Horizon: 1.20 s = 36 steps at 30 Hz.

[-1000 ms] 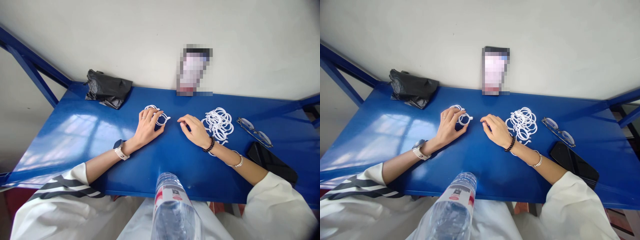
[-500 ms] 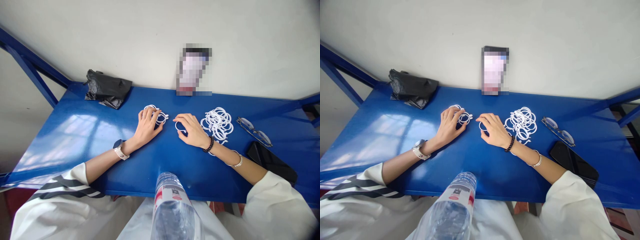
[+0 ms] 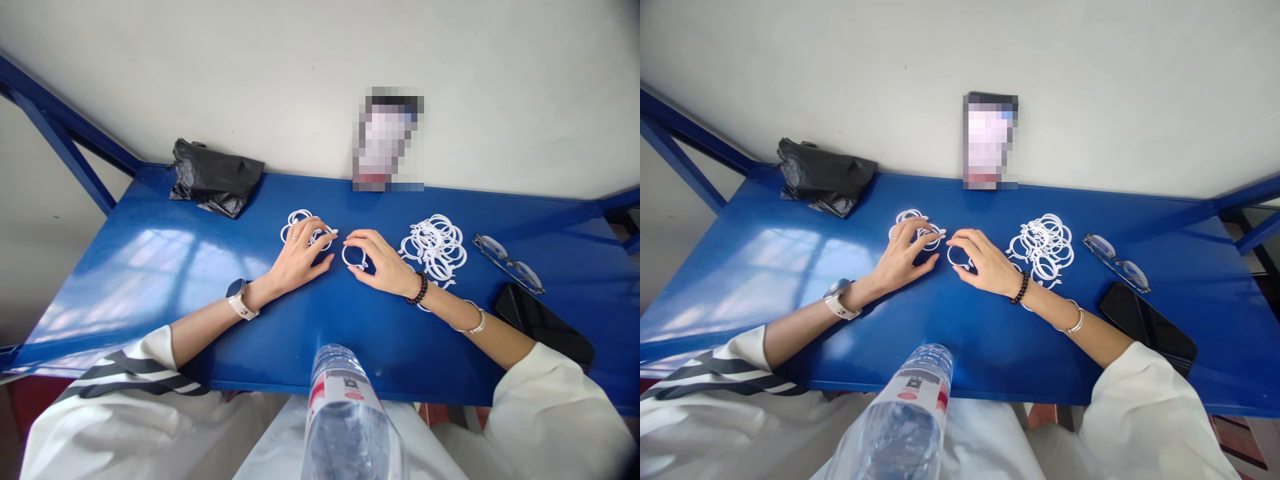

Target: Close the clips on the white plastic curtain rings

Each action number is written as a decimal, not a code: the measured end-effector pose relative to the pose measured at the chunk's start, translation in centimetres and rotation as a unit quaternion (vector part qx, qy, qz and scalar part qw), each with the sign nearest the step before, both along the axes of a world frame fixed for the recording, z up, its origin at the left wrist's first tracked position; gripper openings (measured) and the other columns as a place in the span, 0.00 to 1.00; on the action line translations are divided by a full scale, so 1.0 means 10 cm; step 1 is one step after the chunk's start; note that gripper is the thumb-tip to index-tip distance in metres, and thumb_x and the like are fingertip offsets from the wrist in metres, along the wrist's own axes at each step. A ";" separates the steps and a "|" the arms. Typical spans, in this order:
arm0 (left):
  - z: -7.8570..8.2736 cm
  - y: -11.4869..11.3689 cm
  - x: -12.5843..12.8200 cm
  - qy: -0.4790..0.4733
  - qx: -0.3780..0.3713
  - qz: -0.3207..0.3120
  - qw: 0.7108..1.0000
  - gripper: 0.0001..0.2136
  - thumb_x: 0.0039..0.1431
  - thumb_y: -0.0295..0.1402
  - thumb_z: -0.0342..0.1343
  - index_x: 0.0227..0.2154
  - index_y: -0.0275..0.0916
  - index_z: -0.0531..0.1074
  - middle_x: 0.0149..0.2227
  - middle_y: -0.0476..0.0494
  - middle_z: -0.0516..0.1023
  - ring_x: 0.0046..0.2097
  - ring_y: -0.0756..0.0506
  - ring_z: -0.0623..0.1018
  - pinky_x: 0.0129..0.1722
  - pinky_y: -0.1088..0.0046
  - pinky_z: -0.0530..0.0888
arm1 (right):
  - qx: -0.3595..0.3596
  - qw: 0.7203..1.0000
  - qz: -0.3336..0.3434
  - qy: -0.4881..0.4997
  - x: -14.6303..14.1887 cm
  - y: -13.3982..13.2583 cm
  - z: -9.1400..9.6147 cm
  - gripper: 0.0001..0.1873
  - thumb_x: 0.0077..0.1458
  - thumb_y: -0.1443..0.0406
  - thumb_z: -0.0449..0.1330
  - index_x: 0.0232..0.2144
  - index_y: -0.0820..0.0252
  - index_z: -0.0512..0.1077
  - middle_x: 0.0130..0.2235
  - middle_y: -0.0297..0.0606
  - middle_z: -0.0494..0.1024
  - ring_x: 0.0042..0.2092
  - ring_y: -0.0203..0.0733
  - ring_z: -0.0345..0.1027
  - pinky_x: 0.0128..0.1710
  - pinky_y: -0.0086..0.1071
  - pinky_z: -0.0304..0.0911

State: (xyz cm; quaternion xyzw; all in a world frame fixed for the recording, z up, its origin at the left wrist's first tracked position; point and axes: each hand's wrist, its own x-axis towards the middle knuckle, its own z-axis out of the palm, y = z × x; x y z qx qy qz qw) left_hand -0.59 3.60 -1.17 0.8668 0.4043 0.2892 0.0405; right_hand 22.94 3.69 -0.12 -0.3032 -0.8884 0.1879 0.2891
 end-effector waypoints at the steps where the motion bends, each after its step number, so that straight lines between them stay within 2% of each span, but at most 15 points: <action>1: -0.01 0.00 -0.01 0.003 0.002 -0.025 1.000 0.15 0.64 0.33 0.55 0.52 0.41 0.70 0.52 0.35 0.72 0.59 0.35 0.69 0.58 0.50 0.67 | 0.002 1.000 0.001 0.003 0.00 0.00 0.00 0.21 0.62 0.65 0.57 0.57 0.55 0.61 0.54 0.48 0.69 0.55 0.53 0.66 0.54 0.51 0.67; 5: -0.02 0.01 -0.02 0.016 0.024 -0.092 0.995 0.14 0.65 0.32 0.54 0.52 0.41 0.71 0.53 0.35 0.71 0.59 0.36 0.69 0.58 0.52 0.69 | 0.013 1.000 0.011 0.009 0.00 0.00 -0.01 0.21 0.62 0.65 0.58 0.56 0.55 0.61 0.53 0.48 0.70 0.54 0.52 0.67 0.53 0.50 0.69; 9: -0.02 0.02 -0.02 0.027 0.021 -0.118 0.992 0.14 0.66 0.32 0.54 0.53 0.41 0.71 0.52 0.35 0.72 0.57 0.37 0.70 0.55 0.54 0.71 | 0.010 1.000 0.019 0.012 0.00 -0.01 0.00 0.21 0.62 0.65 0.58 0.57 0.55 0.62 0.53 0.49 0.71 0.55 0.52 0.67 0.53 0.50 0.69; 16: -0.02 0.02 -0.02 0.048 0.014 -0.133 0.990 0.10 0.67 0.33 0.53 0.48 0.42 0.74 0.50 0.37 0.74 0.57 0.38 0.71 0.55 0.56 0.72 | 0.011 1.000 0.027 0.010 0.00 -0.01 -0.02 0.21 0.63 0.65 0.57 0.57 0.55 0.63 0.53 0.49 0.71 0.54 0.53 0.68 0.52 0.51 0.69; 22: -0.02 0.03 0.00 0.050 0.063 -0.146 0.986 0.10 0.68 0.34 0.51 0.45 0.37 0.75 0.47 0.36 0.76 0.55 0.39 0.72 0.53 0.58 0.72 | 0.028 0.999 0.035 0.001 0.00 0.00 -0.03 0.19 0.63 0.66 0.56 0.56 0.55 0.62 0.52 0.49 0.71 0.55 0.52 0.68 0.52 0.50 0.71; 29: -0.02 0.02 0.01 0.064 0.038 -0.138 0.988 0.10 0.69 0.31 0.49 0.46 0.37 0.74 0.49 0.36 0.77 0.57 0.39 0.73 0.55 0.57 0.71 | 0.025 0.999 0.034 -0.004 0.00 -0.01 -0.05 0.19 0.64 0.69 0.54 0.57 0.54 0.62 0.55 0.49 0.69 0.57 0.51 0.67 0.55 0.50 0.70; 36: -0.02 0.02 0.00 0.065 0.048 -0.137 0.987 0.11 0.68 0.27 0.48 0.48 0.35 0.73 0.49 0.35 0.76 0.56 0.39 0.73 0.54 0.57 0.72 | 0.010 1.000 0.011 -0.013 0.00 0.00 -0.02 0.20 0.64 0.69 0.53 0.57 0.56 0.61 0.57 0.50 0.67 0.59 0.52 0.65 0.57 0.50 0.68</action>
